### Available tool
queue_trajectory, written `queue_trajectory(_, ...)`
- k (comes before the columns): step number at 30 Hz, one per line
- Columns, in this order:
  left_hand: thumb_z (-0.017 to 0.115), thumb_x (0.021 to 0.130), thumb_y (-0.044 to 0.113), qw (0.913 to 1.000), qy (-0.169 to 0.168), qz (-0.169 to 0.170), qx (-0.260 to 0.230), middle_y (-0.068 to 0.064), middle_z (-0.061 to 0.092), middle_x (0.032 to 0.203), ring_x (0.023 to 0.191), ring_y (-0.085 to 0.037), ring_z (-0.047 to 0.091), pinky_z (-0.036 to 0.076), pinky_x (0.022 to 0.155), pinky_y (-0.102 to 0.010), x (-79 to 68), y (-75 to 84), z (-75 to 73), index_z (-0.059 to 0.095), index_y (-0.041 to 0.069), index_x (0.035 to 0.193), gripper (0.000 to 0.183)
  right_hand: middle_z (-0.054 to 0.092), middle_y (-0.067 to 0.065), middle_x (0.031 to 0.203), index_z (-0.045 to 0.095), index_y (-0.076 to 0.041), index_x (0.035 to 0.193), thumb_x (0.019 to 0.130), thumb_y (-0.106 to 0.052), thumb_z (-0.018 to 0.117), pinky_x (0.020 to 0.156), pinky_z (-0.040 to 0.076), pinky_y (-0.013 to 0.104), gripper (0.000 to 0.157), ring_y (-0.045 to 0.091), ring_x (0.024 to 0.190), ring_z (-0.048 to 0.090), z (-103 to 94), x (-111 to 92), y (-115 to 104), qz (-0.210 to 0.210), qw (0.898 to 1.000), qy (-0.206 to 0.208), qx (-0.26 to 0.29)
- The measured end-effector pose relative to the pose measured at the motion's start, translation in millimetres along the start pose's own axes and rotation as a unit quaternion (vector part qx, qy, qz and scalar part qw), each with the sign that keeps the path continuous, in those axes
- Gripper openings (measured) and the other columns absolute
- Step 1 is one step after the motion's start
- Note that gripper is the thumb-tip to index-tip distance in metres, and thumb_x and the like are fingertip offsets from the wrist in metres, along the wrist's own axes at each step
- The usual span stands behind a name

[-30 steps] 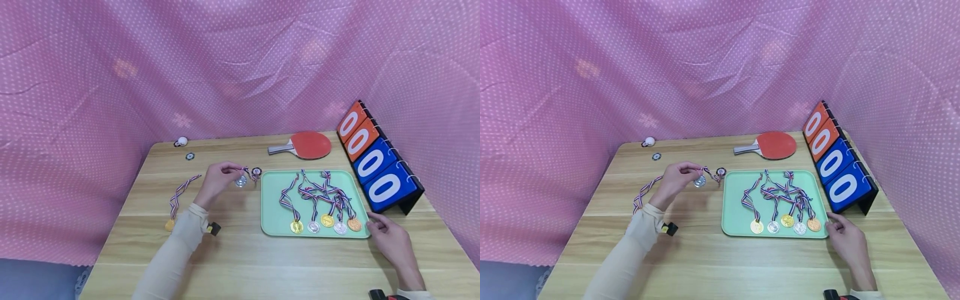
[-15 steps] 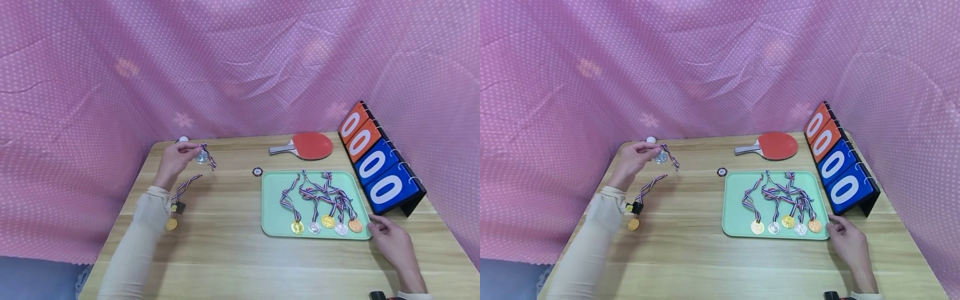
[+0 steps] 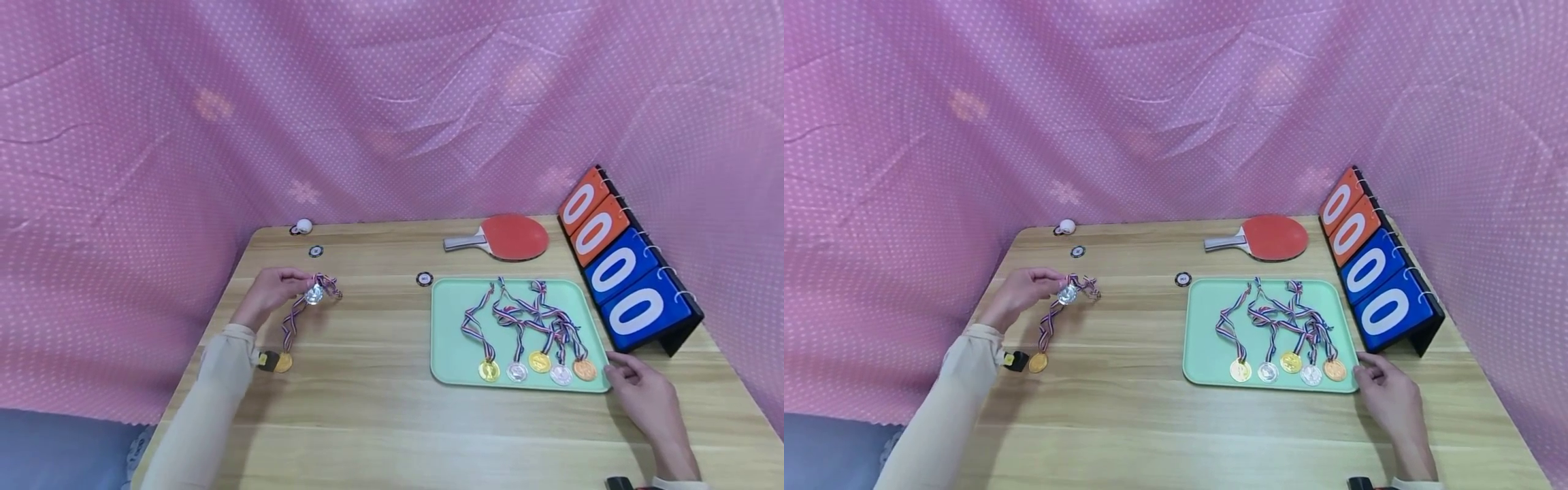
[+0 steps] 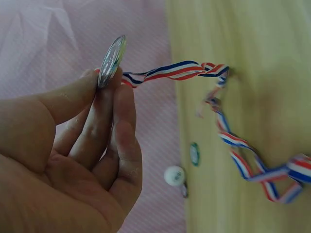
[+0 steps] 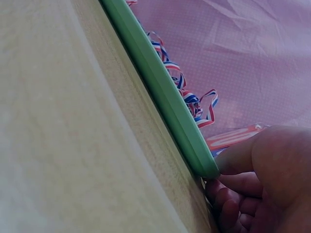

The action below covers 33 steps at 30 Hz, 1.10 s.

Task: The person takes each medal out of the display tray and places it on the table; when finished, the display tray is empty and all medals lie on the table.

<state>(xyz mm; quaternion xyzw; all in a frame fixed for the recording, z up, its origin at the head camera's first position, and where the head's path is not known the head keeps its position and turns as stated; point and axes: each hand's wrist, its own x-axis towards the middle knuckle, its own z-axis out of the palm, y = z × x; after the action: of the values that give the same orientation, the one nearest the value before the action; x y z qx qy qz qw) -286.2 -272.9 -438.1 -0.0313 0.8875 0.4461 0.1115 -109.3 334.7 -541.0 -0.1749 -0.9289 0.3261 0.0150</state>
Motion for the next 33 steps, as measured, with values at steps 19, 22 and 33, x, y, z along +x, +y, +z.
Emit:
queue_trajectory(19, 0.071, 0.088, 0.028, 0.9966, -0.04, -0.045, 0.057, -0.005, 0.072, 0.103, 0.094, -0.022, 0.063, 0.049, 0.08, -0.033, -24.1, -51.9, 14.5, 0.072, 0.015, 0.103, 0.02, 0.066, 0.015, 0.103, 0.058, -0.006, 0.133, 0.098, -0.036, 0.052, 0.062, 0.035, 0.025, 0.046, 0.012, 0.076, 0.054, 1.5, 1, -2, 0.033, 0.999, -0.001, 0.0)
queue_trajectory(22, 0.07, 0.089, 0.026, 0.9951, -0.049, -0.05, 0.069, -0.004, 0.073, 0.105, 0.098, -0.02, 0.063, 0.048, 0.084, -0.032, -28.1, -61.3, 15.9, 0.072, 0.015, 0.104, 0.019, 0.065, 0.015, 0.103, 0.057, -0.006, 0.133, 0.098, -0.036, 0.052, 0.062, 0.035, 0.024, 0.047, 0.013, 0.076, 0.054, 1.9, 1, -2, 0.031, 1.0, 0.0, 0.0)
queue_trajectory(33, 0.073, 0.085, 0.02, 0.9928, -0.062, -0.063, 0.082, -0.002, 0.073, 0.092, 0.085, -0.016, 0.067, 0.05, 0.085, -0.037, -37.6, -72.1, 29.1, 0.069, 0.013, 0.1, 0.017, 0.066, 0.014, 0.1, 0.059, -0.006, 0.13, 0.098, -0.034, 0.053, 0.059, 0.035, 0.022, 0.044, 0.01, 0.073, 0.053, 2.9, 0, -2, 0.021, 1.0, 0.008, -0.005)
